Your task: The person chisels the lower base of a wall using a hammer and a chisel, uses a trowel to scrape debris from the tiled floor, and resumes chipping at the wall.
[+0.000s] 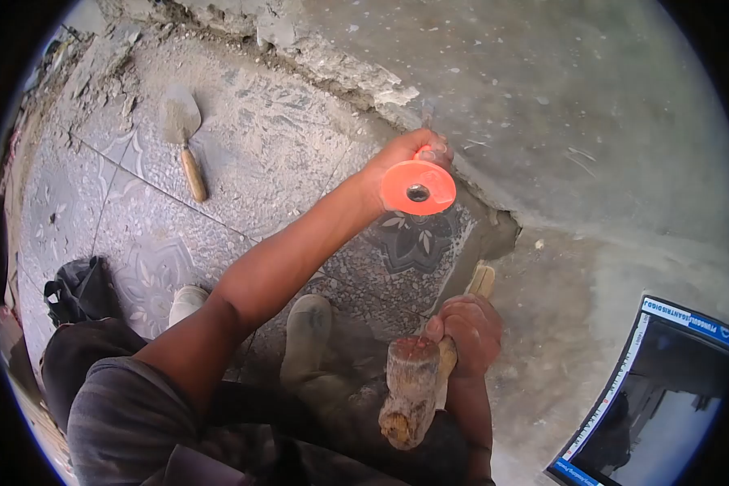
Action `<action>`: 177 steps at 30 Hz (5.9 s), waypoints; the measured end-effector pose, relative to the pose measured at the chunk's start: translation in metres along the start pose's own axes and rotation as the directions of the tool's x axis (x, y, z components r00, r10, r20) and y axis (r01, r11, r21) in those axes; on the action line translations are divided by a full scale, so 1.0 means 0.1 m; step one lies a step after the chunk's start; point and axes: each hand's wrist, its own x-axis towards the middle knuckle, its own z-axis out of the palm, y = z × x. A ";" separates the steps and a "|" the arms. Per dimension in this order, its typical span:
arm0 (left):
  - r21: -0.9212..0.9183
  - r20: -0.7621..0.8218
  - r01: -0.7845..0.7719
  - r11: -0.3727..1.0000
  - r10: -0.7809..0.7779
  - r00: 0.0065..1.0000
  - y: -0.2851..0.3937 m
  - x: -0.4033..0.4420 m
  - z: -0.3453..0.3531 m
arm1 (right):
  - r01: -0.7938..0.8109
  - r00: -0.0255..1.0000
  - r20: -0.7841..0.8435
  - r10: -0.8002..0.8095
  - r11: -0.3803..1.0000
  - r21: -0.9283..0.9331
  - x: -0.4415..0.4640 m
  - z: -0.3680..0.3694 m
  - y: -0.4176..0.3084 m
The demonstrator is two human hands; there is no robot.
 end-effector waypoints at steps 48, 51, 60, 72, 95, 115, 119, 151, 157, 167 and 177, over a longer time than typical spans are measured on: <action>0.061 -0.264 0.043 0.997 -0.025 0.964 0.13 0.15 -0.08 | 0.055 0.907 -0.379 0.182 0.842 0.537 0.23 0.01 -0.20; 0.174 -0.293 0.031 0.984 0.022 0.956 0.10 0.15 -0.03 | -0.223 0.974 -0.098 0.206 0.949 -0.222 -0.17 0.23 0.33; 0.168 -0.347 -0.021 0.986 0.079 0.934 0.00 0.24 -0.04 | -0.088 0.963 -0.220 0.154 0.956 0.281 0.05 0.01 -0.10; 0.148 -0.349 0.071 0.986 -0.015 0.937 0.12 0.16 -0.07 | 0.073 0.952 -0.284 0.115 0.816 0.574 0.22 -0.10 -0.22; 0.266 -0.431 -0.056 0.962 0.171 0.886 -0.03 0.31 0.03 | -0.099 0.910 -0.337 0.244 0.914 0.394 0.22 0.00 -0.23; 0.309 -0.403 -0.082 0.948 0.208 0.891 -0.03 0.48 0.12 | -0.612 0.741 -0.192 0.643 0.765 0.201 -0.21 0.25 0.25; 0.335 -0.383 -0.061 0.940 0.195 0.903 -0.07 0.41 0.06 | -0.110 0.851 -0.389 0.353 0.844 0.525 0.20 -0.20 -0.15; 0.301 -0.318 -0.150 0.942 0.248 0.915 -0.08 0.50 0.18 | -0.433 0.888 -0.249 0.387 0.885 -0.168 -0.31 0.45 0.39; 0.166 -0.390 -0.117 0.979 0.174 0.904 -0.12 0.53 0.06 | -0.029 0.918 -0.333 0.218 0.872 0.489 0.18 -0.16 -0.16; 0.285 -0.374 -0.156 0.946 0.259 0.891 -0.17 0.46 0.20 | -0.648 0.672 -0.146 0.726 0.672 0.359 0.00 -0.03 0.12; 0.152 -0.411 -0.208 0.966 0.253 0.876 -0.22 0.64 0.13 | -0.649 0.681 -0.210 0.702 0.710 0.272 -0.27 0.49 0.55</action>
